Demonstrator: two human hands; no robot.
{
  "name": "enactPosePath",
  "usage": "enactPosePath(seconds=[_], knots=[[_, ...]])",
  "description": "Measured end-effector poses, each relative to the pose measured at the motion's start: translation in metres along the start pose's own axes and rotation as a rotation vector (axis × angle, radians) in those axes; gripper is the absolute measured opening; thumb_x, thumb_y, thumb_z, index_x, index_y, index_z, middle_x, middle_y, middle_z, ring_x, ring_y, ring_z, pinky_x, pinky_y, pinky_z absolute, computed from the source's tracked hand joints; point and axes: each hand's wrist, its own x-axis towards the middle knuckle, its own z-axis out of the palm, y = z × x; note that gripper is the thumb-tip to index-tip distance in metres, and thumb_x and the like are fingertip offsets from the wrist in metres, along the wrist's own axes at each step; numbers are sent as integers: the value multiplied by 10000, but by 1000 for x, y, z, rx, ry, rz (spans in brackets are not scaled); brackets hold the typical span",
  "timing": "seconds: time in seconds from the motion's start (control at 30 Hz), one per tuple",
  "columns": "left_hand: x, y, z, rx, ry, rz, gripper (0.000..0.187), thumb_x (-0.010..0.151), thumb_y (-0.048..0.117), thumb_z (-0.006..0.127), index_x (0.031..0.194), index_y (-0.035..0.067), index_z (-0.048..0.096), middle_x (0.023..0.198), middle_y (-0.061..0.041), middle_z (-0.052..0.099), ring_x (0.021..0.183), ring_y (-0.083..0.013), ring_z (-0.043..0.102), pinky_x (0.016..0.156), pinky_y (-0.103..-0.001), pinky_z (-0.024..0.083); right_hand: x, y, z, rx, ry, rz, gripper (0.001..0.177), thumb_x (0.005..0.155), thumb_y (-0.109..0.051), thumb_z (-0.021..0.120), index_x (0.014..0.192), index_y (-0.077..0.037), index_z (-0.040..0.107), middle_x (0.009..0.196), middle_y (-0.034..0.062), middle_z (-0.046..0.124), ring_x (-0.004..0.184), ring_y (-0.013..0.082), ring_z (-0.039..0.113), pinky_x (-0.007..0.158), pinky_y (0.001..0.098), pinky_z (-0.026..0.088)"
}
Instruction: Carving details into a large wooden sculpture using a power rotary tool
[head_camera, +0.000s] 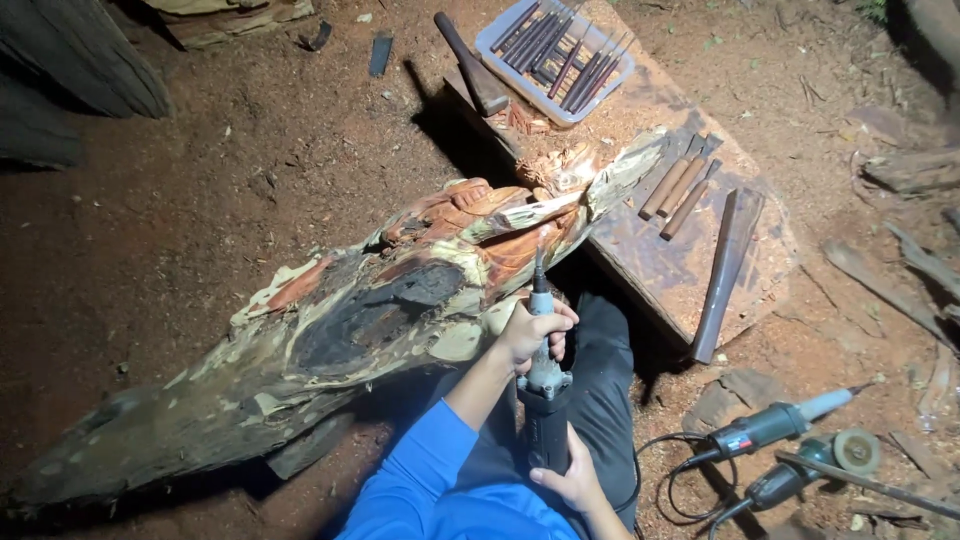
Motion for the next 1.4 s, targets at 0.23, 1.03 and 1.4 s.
enactPosePath(seconds=[0.23, 1.03, 1.4], knots=[[-3, 8, 3, 4, 16, 7, 94, 877, -13, 607, 954, -44, 651, 570, -51, 525, 412, -140, 477, 418, -268, 440, 1, -5, 1, 41, -32, -2, 971, 584, -295, 838, 1450, -16, 499, 1261, 153, 709, 1078, 280, 667, 989, 392, 486], [18, 64, -7, 325, 379, -46, 346, 798, 99, 733, 1078, -86, 649, 867, -160, 672, 685, -213, 669, 609, -320, 568, 20, -63, 29, 207, 77, 55, 1046, 572, -191, 798, 1538, -63, 420, 1457, 133, 601, 1295, 286, 584, 1105, 397, 399], [27, 70, 10, 532, 418, -133, 383, 837, 157, 682, 1112, -73, 547, 871, -147, 615, 675, -191, 605, 582, -309, 544, 27, -71, 33, 352, 76, 61, 984, 567, -178, 762, 1502, -48, 485, 1321, 137, 664, 1131, 270, 614, 1017, 380, 430]])
